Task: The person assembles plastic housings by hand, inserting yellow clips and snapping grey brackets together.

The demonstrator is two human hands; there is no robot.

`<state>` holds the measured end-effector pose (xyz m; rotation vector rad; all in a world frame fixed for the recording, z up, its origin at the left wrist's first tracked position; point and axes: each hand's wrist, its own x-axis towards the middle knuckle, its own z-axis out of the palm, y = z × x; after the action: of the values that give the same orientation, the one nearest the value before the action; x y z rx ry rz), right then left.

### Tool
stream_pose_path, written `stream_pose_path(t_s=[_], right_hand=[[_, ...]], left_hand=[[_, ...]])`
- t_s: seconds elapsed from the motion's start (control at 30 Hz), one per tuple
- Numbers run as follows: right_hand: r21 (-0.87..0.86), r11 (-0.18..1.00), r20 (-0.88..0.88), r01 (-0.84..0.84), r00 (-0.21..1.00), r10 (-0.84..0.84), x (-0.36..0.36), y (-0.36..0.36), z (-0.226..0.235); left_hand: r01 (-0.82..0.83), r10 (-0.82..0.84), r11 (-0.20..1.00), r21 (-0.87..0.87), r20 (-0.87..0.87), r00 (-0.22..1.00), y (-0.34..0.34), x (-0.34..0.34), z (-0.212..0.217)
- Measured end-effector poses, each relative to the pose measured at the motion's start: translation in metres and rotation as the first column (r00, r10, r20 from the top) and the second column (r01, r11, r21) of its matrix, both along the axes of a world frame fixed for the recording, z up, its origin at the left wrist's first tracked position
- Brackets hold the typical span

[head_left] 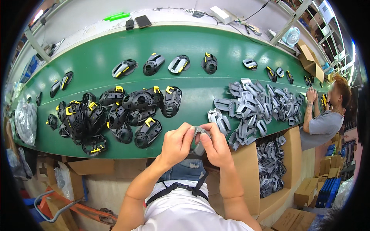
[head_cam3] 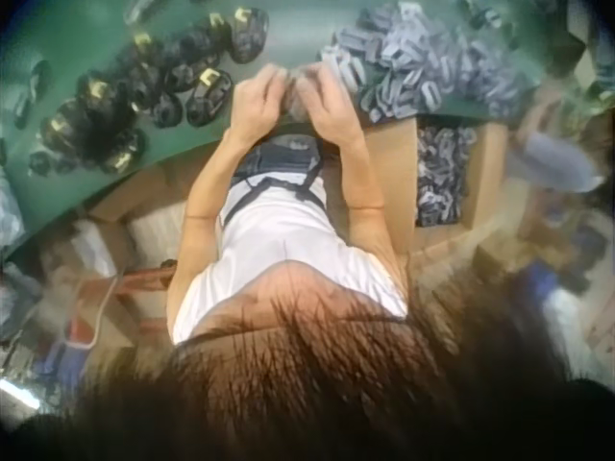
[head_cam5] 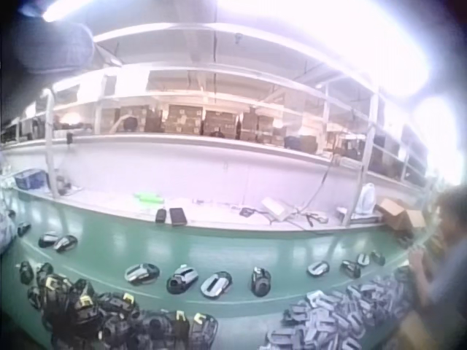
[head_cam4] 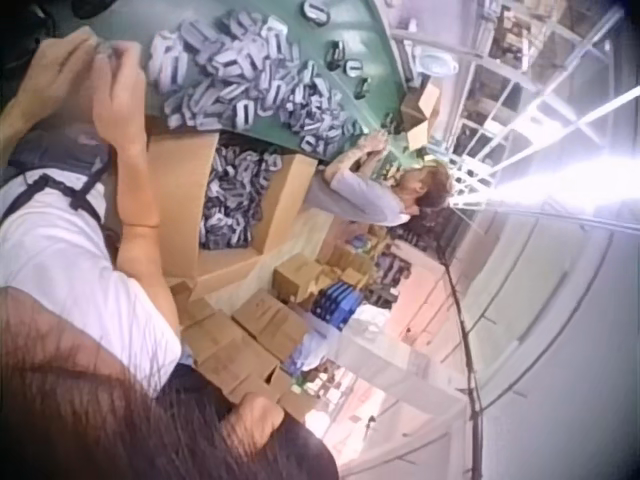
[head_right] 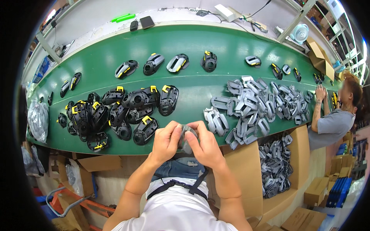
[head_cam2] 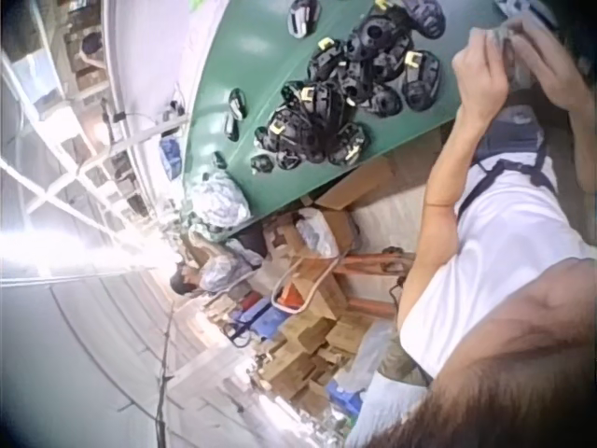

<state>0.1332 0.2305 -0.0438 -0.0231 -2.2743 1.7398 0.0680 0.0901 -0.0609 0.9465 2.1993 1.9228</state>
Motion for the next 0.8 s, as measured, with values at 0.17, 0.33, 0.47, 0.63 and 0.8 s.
stream_pose_path(t_s=[0.17,0.33,0.47,0.63,0.8], right_hand=[[-0.117,0.992,0.215,-0.048,0.974,0.073,0.016,-0.009,0.004],[0.177,0.981,-0.072,-0.074,0.994,0.087,0.014,-0.013,0.014],[0.2,0.979,-0.004,-0.03,1.0,0.031,0.02,-0.013,0.016],[0.081,0.996,-0.053,0.023,0.998,-0.019,0.023,-0.019,0.005],[0.08,0.989,-0.102,0.124,0.988,-0.116,0.025,-0.03,0.005]], left_hand=[[-0.144,0.144,0.99,0.008,-0.07,0.987,-0.013,0.023,-0.004],[-0.118,0.125,0.985,0.13,-0.05,0.991,-0.006,0.023,-0.003],[0.085,-0.087,0.996,-0.024,-0.148,0.985,-0.018,0.018,0.001],[0.155,-0.164,0.981,0.12,0.066,0.984,-0.019,0.025,-0.004],[-0.065,0.076,0.989,0.129,-0.076,0.994,-0.005,0.041,-0.008]])
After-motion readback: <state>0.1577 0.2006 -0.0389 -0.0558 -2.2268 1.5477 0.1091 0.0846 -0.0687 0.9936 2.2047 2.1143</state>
